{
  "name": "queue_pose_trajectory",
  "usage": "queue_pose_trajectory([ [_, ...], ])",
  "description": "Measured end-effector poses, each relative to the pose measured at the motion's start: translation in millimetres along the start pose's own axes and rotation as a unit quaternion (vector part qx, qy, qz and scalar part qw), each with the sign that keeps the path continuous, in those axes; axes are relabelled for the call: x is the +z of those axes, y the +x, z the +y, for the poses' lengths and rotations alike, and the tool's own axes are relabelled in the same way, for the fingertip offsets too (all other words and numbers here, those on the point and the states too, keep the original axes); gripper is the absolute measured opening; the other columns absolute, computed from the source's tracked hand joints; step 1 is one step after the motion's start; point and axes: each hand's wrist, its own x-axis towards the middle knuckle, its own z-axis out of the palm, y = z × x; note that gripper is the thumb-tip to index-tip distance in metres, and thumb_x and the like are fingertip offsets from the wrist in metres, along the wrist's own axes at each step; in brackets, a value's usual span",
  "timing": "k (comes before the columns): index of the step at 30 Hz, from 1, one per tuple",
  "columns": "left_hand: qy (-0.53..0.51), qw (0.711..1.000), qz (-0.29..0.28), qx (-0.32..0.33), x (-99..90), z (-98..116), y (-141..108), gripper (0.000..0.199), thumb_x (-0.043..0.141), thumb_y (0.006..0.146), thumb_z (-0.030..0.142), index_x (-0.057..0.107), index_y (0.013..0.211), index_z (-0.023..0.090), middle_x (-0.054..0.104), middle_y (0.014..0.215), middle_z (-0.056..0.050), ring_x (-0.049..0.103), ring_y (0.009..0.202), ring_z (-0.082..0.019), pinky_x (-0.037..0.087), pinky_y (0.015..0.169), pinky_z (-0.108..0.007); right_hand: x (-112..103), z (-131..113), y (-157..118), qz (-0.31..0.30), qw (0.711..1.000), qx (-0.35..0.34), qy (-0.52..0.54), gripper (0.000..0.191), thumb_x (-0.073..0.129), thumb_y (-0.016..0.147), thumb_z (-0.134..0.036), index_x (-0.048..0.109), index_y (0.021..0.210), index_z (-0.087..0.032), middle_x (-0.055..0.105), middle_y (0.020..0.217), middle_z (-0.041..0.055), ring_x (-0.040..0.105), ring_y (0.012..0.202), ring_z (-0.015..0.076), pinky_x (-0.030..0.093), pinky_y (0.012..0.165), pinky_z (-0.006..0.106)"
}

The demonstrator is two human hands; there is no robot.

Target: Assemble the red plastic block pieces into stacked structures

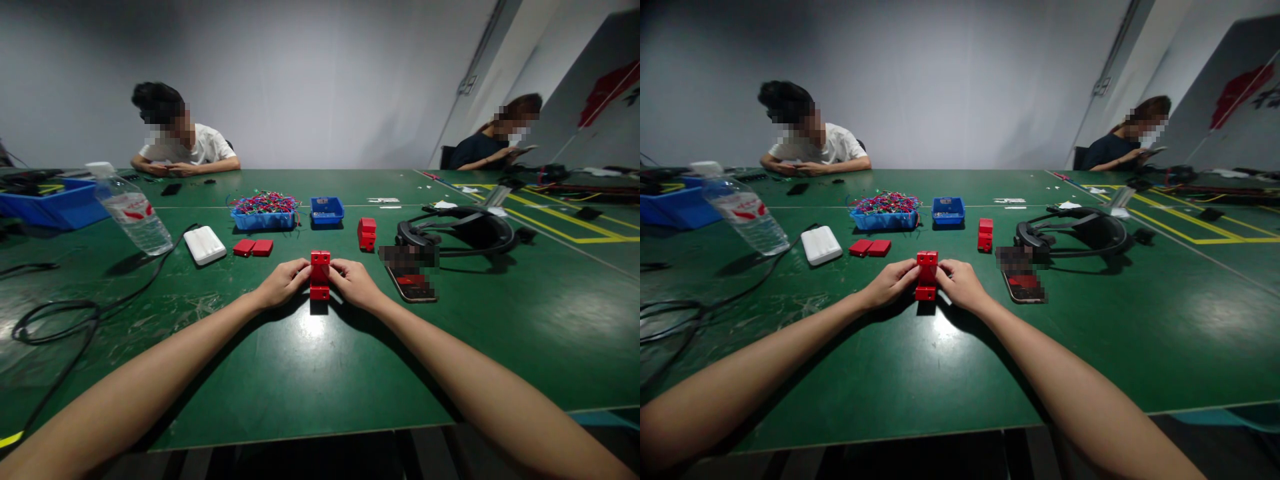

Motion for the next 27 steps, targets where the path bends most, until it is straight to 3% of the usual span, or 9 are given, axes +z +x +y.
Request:
queue_pose_trajectory([
  [8, 0.008, 1.0, -0.004, 0.0, 1.0, 0.4, -0.2, 0.038, 0.037, 0.097, 0.041, 0.062, 0.094, 0.014, 0.067, 0.088, -0.005, 0.06, 0.078, -0.017, 0.047, 0.075, -0.027, 0.4, 0.7, 0.4, 0.005, 1.0, 0.012, -0.011, 0.031, 0.048, 0.094, -0.031, 0.075, 0.096, -0.016, 0.075, 0.09, 0.0051, 0.066, 0.081, 0.0191, 0.043, 0.072, 0.026],
  [17, -0.007, 1.0, -0.004, -0.006, -0.5, 1.9, 0.0, 0.038, 0.036, 0.097, 0.043, 0.061, 0.097, 0.014, 0.067, 0.09, -0.005, 0.061, 0.082, -0.018, 0.047, 0.078, -0.028, 1.6, 4.0, -0.5, 0.001, 1.0, -0.01, -0.004, 0.033, 0.045, 0.096, -0.033, 0.073, 0.102, -0.017, 0.075, 0.097, 0.0066, 0.067, 0.086, 0.0202, 0.045, 0.076, 0.028],
  [27, -0.007, 1.0, 0.005, -0.022, 0.9, -3.5, -0.1, 0.037, 0.036, 0.098, 0.044, 0.061, 0.097, 0.016, 0.067, 0.091, -0.003, 0.06, 0.081, -0.017, 0.048, 0.079, -0.027, 2.5, 4.5, -1.1, -0.008, 0.999, -0.016, 0.031, 0.028, 0.058, 0.089, -0.035, 0.073, 0.104, -0.016, 0.075, 0.098, 0.0072, 0.067, 0.083, 0.02, 0.048, 0.078, 0.03],
])
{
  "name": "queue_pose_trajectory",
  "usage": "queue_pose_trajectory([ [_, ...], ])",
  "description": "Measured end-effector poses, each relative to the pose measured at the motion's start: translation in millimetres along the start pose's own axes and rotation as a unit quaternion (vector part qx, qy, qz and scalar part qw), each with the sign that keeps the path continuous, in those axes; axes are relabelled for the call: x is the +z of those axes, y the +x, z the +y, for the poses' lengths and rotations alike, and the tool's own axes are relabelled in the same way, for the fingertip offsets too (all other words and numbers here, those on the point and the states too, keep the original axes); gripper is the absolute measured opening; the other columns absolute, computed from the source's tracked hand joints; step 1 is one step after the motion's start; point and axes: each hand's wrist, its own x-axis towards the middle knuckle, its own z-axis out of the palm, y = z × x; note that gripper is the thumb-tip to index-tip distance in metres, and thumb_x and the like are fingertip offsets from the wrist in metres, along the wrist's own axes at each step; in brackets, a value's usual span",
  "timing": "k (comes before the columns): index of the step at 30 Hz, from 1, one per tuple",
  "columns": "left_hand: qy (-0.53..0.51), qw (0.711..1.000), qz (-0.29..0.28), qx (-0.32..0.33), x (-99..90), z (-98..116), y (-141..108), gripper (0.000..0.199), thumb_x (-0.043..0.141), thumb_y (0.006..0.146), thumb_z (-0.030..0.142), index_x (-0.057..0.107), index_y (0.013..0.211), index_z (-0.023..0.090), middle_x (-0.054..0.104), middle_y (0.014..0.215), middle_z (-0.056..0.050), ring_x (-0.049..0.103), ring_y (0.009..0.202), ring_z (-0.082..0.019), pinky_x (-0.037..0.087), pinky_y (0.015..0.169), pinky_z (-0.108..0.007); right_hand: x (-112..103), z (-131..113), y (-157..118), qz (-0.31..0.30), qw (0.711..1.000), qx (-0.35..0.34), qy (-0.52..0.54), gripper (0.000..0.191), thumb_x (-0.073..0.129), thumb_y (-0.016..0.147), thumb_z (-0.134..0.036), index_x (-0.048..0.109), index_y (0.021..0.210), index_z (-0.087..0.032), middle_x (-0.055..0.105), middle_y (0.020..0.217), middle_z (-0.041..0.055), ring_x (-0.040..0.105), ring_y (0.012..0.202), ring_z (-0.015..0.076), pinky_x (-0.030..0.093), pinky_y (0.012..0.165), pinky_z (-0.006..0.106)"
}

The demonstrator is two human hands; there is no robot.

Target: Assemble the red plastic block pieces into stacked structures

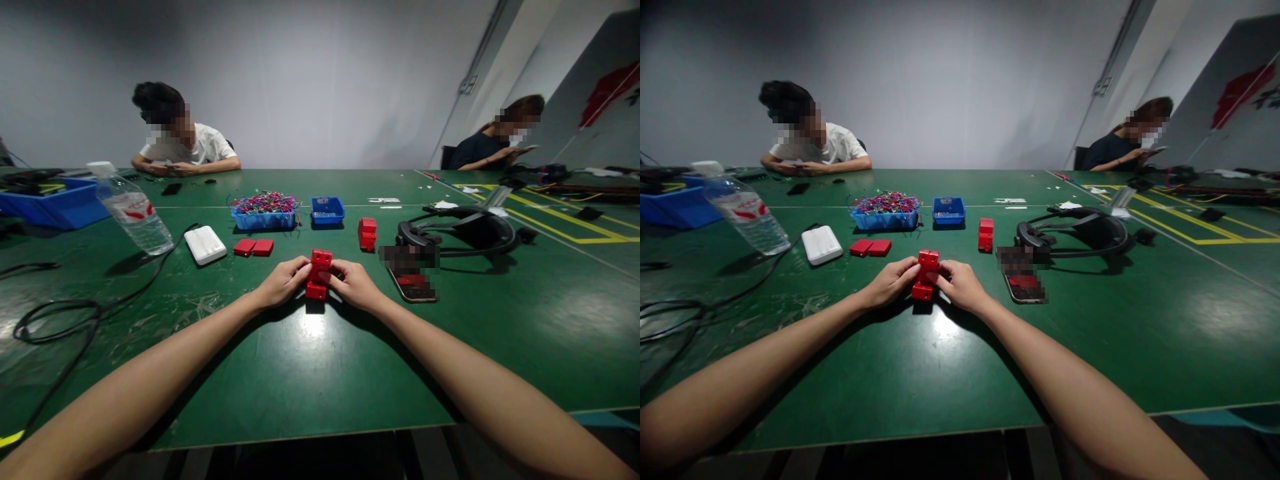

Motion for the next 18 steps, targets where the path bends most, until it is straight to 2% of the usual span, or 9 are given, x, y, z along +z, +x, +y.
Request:
queue_pose_trajectory([
  [4, -0.019, 1.0, -0.002, 0.007, 0.5, 3.1, -1.5, 0.037, 0.037, 0.098, 0.045, 0.058, 0.11, 0.017, 0.069, 0.101, -0.006, 0.063, 0.089, -0.019, 0.049, 0.083, -0.029, 4.8, 4.2, 2.2, 0.004, 0.991, 0.038, 0.125, 0.033, 0.065, 0.083, -0.041, 0.072, 0.101, -0.015, 0.075, 0.092, 0.0062, 0.067, 0.081, 0.0196, 0.05, 0.074, 0.03],
  [7, -0.025, 1.0, -0.009, 0.007, -0.4, 5.2, -2.4, 0.04, 0.036, 0.098, 0.046, 0.054, 0.118, 0.016, 0.07, 0.103, -0.007, 0.064, 0.089, -0.02, 0.05, 0.083, -0.03, 8.0, 5.8, 4.7, 0.009, 0.961, 0.095, 0.258, 0.04, 0.073, 0.072, -0.046, 0.072, 0.095, -0.014, 0.074, 0.083, 0.0048, 0.065, 0.07, 0.0166, 0.049, 0.067, 0.027],
  [9, -0.016, 1.0, -0.002, 0.001, -1.3, 5.3, -2.5, 0.043, 0.033, 0.098, 0.048, 0.053, 0.12, 0.016, 0.07, 0.101, -0.007, 0.064, 0.089, -0.02, 0.049, 0.084, -0.031, 8.3, 6.1, 6.3, 0.036, 0.939, 0.139, 0.314, 0.041, 0.078, 0.066, -0.046, 0.071, 0.091, -0.014, 0.073, 0.077, 0.004, 0.062, 0.064, 0.0143, 0.048, 0.064, 0.026],
  [13, -0.013, 1.0, 0.003, -0.008, -1.7, 3.6, -2.0, 0.051, 0.034, 0.097, 0.052, 0.05, 0.128, 0.015, 0.069, 0.11, -0.009, 0.064, 0.098, -0.022, 0.049, 0.089, -0.033, 5.8, 6.9, 9.0, 0.093, 0.899, 0.209, 0.373, 0.039, 0.083, 0.06, -0.042, 0.07, 0.083, -0.014, 0.071, 0.07, 0.0036, 0.061, 0.06, 0.0132, 0.045, 0.059, 0.025],
  [18, -0.012, 1.0, -0.01, -0.016, -1.0, 2.0, -1.0, 0.057, 0.046, 0.093, 0.052, 0.044, 0.135, 0.015, 0.067, 0.117, -0.011, 0.064, 0.101, -0.023, 0.049, 0.09, -0.035, 4.8, 7.8, 10.2, 0.104, 0.881, 0.216, 0.408, 0.034, 0.085, 0.059, -0.035, 0.07, 0.081, -0.015, 0.071, 0.072, 0.0036, 0.064, 0.063, 0.0138, 0.047, 0.061, 0.025],
])
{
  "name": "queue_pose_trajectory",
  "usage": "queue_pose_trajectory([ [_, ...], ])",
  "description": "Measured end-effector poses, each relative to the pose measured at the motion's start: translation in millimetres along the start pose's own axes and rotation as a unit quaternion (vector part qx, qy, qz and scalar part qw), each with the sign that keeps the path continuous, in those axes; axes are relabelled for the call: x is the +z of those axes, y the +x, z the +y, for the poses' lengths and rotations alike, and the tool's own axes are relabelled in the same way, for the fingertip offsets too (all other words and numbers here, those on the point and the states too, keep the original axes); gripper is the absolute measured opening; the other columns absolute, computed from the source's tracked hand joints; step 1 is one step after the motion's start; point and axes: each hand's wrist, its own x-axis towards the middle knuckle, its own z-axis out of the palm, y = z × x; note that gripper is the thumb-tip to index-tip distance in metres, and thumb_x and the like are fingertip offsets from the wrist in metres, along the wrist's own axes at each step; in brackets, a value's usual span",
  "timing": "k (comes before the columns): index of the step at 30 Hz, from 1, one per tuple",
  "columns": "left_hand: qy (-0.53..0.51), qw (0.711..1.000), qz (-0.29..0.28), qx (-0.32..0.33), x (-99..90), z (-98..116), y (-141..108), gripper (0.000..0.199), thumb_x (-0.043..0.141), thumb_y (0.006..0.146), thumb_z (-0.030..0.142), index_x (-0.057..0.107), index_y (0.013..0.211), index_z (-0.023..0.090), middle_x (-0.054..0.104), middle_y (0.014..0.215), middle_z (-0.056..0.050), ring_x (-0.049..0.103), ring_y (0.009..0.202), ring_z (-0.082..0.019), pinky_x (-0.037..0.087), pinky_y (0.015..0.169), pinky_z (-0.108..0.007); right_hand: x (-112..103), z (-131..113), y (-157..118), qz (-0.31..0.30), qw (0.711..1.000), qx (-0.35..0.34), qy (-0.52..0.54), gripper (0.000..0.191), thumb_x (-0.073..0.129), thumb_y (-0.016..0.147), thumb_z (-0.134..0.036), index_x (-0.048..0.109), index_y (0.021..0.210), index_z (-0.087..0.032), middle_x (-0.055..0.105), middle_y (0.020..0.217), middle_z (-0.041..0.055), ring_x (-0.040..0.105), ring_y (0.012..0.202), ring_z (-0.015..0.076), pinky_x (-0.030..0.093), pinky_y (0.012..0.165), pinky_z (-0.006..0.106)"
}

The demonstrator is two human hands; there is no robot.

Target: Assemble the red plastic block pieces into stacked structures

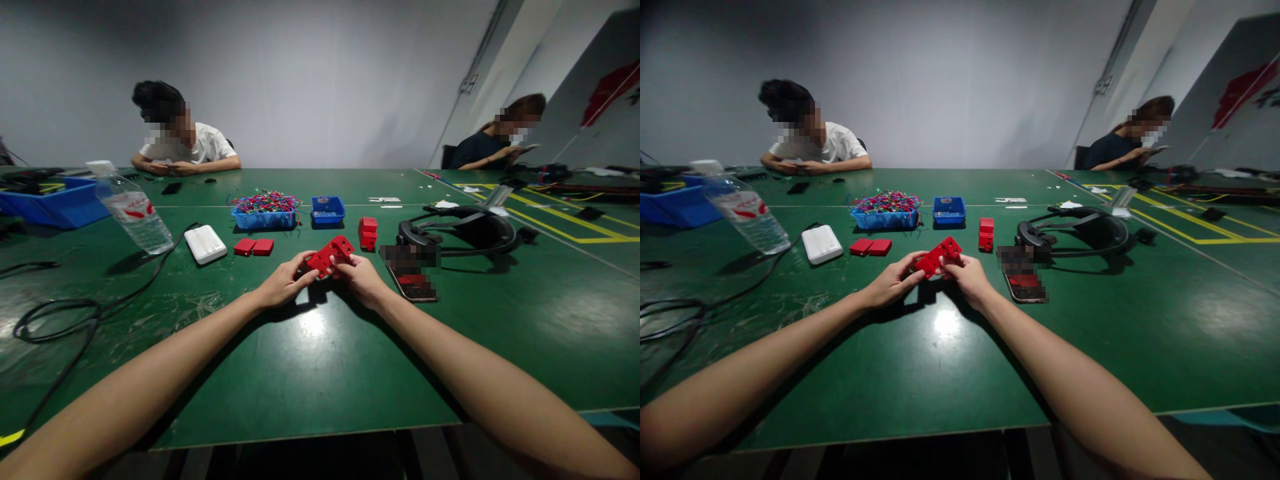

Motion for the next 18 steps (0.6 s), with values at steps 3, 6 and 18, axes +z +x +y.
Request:
queue_pose_trajectory([
  [3, -0.015, 1.0, -0.012, -0.002, -0.2, -1.8, 0.5, 0.049, 0.054, 0.089, 0.051, 0.054, 0.123, 0.016, 0.068, 0.109, -0.009, 0.063, 0.095, -0.022, 0.05, 0.086, -0.033, 0.7, -0.2, -1.4, -0.016, 1.0, 0.004, -0.005, 0.033, 0.085, 0.06, -0.035, 0.07, 0.082, -0.015, 0.072, 0.074, 0.0039, 0.065, 0.064, 0.0141, 0.049, 0.062, 0.026],
  [6, -0.041, 0.999, -0.01, -0.012, 0.3, -4.5, 1.1, 0.043, 0.061, 0.086, 0.049, 0.056, 0.113, 0.016, 0.068, 0.098, -0.006, 0.063, 0.087, -0.019, 0.05, 0.078, -0.03, 1.7, -2.6, -4.5, -0.039, 0.999, 0.008, -0.018, 0.034, 0.084, 0.061, -0.035, 0.071, 0.086, -0.016, 0.075, 0.082, 0.0058, 0.068, 0.071, 0.016, 0.051, 0.066, 0.027],
  [18, 0.052, 0.979, 0.153, 0.126, 4.3, -15.5, -0.7, 0.048, 0.063, 0.085, 0.027, 0.046, 0.129, 0.019, 0.058, 0.119, -0.009, 0.061, 0.082, -0.014, 0.049, 0.068, -0.025, 5.4, -9.0, -10.1, -0.045, 0.997, -0.012, -0.068, 0.036, 0.074, 0.075, -0.043, 0.064, 0.097, -0.017, 0.073, 0.096, 0.0083, 0.069, 0.077, 0.017, 0.051, 0.064, 0.026],
])
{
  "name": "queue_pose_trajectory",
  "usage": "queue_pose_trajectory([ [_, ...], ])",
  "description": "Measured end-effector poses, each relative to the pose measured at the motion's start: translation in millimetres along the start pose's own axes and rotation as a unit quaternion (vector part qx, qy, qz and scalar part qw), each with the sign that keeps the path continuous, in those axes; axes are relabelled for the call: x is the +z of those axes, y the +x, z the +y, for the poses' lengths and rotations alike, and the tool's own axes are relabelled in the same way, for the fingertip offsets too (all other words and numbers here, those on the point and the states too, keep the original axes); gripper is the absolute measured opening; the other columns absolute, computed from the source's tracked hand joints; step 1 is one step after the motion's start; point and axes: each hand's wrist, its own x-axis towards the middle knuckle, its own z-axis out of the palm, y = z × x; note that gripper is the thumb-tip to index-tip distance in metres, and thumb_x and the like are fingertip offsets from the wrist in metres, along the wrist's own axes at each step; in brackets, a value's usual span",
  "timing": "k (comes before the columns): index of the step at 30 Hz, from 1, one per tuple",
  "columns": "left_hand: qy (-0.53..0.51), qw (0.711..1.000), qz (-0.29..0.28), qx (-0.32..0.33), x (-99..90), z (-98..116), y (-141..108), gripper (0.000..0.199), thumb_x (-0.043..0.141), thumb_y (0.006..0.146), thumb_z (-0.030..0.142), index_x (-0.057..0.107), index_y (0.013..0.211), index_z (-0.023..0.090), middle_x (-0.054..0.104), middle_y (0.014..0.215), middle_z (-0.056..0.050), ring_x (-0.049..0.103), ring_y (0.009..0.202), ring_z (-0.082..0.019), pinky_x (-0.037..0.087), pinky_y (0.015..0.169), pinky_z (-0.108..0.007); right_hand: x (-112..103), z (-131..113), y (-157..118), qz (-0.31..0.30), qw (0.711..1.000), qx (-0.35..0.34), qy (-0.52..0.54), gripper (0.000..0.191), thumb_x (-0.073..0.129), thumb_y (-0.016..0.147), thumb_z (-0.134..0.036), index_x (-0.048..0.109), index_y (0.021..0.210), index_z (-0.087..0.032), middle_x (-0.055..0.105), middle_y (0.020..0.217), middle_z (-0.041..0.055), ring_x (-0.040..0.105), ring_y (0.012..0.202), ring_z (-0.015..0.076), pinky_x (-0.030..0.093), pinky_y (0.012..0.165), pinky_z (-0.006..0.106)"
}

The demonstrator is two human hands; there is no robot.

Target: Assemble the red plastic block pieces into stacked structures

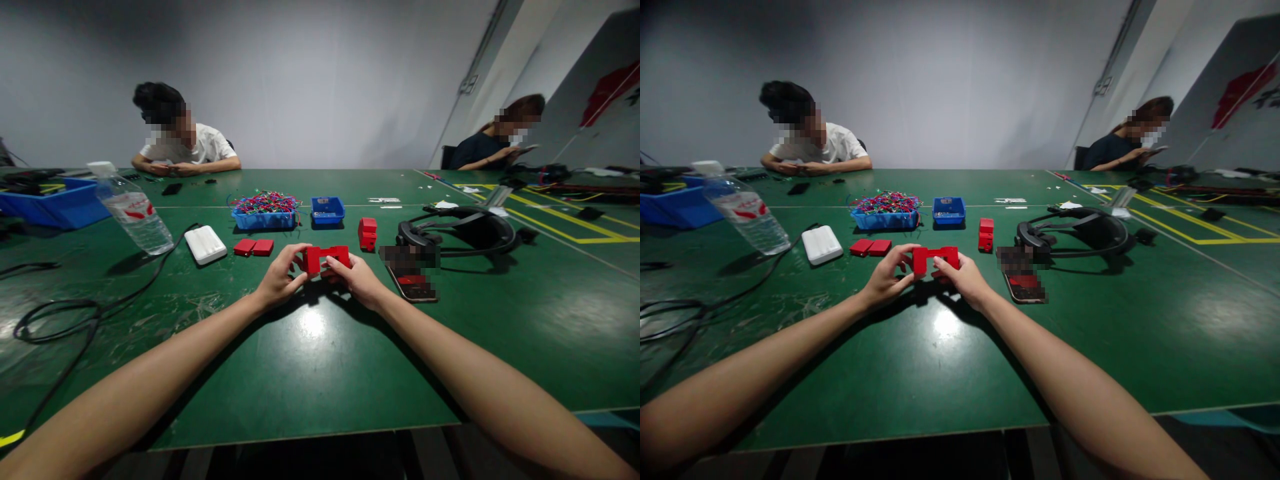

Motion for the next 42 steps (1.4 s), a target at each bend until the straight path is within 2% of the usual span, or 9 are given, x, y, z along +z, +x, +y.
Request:
queue_pose_trajectory([
  [5, 0.062, 0.991, 0.06, 0.103, -2.0, 2.9, -1.5, 0.049, 0.065, 0.086, 0.029, 0.046, 0.131, 0.018, 0.059, 0.111, -0.009, 0.059, 0.082, -0.015, 0.05, 0.066, -0.027, -4.3, 1.7, 0.7, -0.065, 0.99, -0.029, -0.125, 0.024, 0.068, 0.078, -0.031, 0.064, 0.095, -0.014, 0.071, 0.08, 0.003, 0.063, 0.068, 0.0133, 0.048, 0.065, 0.025],
  [9, 0.093, 0.975, 0.083, 0.182, -2.1, 13.0, -2.0, 0.053, 0.071, 0.084, 0.036, 0.049, 0.128, 0.017, 0.062, 0.104, -0.009, 0.06, 0.079, -0.016, 0.052, 0.065, -0.028, -8.4, 8.6, 4.6, -0.085, 0.975, -0.075, -0.19, 0.029, 0.065, 0.074, -0.019, 0.063, 0.102, -0.014, 0.073, 0.091, 0.0033, 0.065, 0.079, 0.0159, 0.05, 0.076, 0.028],
  [15, 0.07, 0.972, 0.056, 0.216, 1.8, 26.6, -2.6, 0.057, 0.073, 0.08, 0.047, 0.052, 0.123, 0.017, 0.067, 0.096, -0.008, 0.063, 0.078, -0.017, 0.054, 0.066, -0.028, -12.8, 14.4, 5.4, -0.078, 0.949, -0.126, -0.277, 0.031, 0.063, 0.074, -0.017, 0.063, 0.105, -0.015, 0.073, 0.101, 0.0069, 0.067, 0.092, 0.0203, 0.05, 0.085, 0.032],
  [21, 0.096, 0.952, -0.005, 0.292, 8.3, 36.2, -5.9, 0.042, 0.061, 0.09, 0.043, 0.055, 0.122, 0.018, 0.068, 0.09, -0.008, 0.065, 0.075, -0.017, 0.053, 0.065, -0.027, -11.3, 7.8, -2.7, -0.069, 0.895, -0.168, -0.408, 0.021, 0.068, 0.074, -0.03, 0.062, 0.088, -0.015, 0.068, 0.083, 0.0053, 0.06, 0.074, 0.0178, 0.045, 0.069, 0.029],
  [24, 0.108, 0.947, -0.012, 0.304, 12.8, 38.4, -7.9, 0.046, 0.067, 0.085, 0.045, 0.056, 0.12, 0.017, 0.067, 0.087, -0.007, 0.064, 0.072, -0.017, 0.052, 0.064, -0.027, -10.8, 8.0, -3.9, -0.083, 0.89, -0.182, -0.409, 0.023, 0.068, 0.074, -0.032, 0.063, 0.088, -0.015, 0.068, 0.085, 0.0053, 0.06, 0.076, 0.0179, 0.045, 0.071, 0.029],
  [30, 0.075, 0.977, 0.012, 0.197, 9.8, 33.3, -7.5, 0.055, 0.074, 0.077, 0.047, 0.054, 0.12, 0.018, 0.068, 0.095, -0.008, 0.065, 0.08, -0.019, 0.054, 0.07, -0.03, -12.0, 12.1, 2.6, -0.055, 0.938, -0.152, -0.306, 0.024, 0.065, 0.07, -0.019, 0.063, 0.094, -0.016, 0.069, 0.086, 0.0022, 0.062, 0.078, 0.0162, 0.048, 0.075, 0.028],
  [34, 0.036, 0.999, 0.024, 0.011, 6.7, 25.2, -3.0, 0.051, 0.068, 0.081, 0.047, 0.053, 0.119, 0.016, 0.067, 0.104, -0.009, 0.065, 0.085, -0.02, 0.053, 0.074, -0.03, -10.3, 11.2, 5.1, 0.005, 0.966, -0.09, -0.242, 0.024, 0.06, 0.073, -0.019, 0.062, 0.098, -0.016, 0.068, 0.077, 0.0002, 0.063, 0.069, 0.0149, 0.05, 0.068, 0.028],
  [37, -0.016, 0.994, 0.003, -0.107, 7.7, 19.4, 2.0, 0.052, 0.062, 0.085, 0.05, 0.053, 0.121, 0.014, 0.067, 0.105, -0.009, 0.064, 0.086, -0.02, 0.052, 0.077, -0.03, -7.1, 7.8, 3.1, 0.022, 0.978, -0.052, -0.202, 0.03, 0.063, 0.077, -0.027, 0.059, 0.105, -0.016, 0.065, 0.071, -0.0009, 0.062, 0.06, 0.014, 0.05, 0.057, 0.026],
  [42, -0.122, 0.975, -0.04, -0.181, 7.7, 13.1, 7.7, 0.058, 0.051, 0.09, 0.056, 0.048, 0.128, 0.012, 0.066, 0.098, -0.008, 0.062, 0.078, -0.017, 0.05, 0.072, -0.029, -4.5, 4.6, 1.1, 0.01, 0.989, -0.057, -0.14, 0.04, 0.066, 0.08, -0.039, 0.058, 0.112, -0.016, 0.063, 0.076, 0.0001, 0.06, 0.057, 0.0114, 0.048, 0.049, 0.022],
])
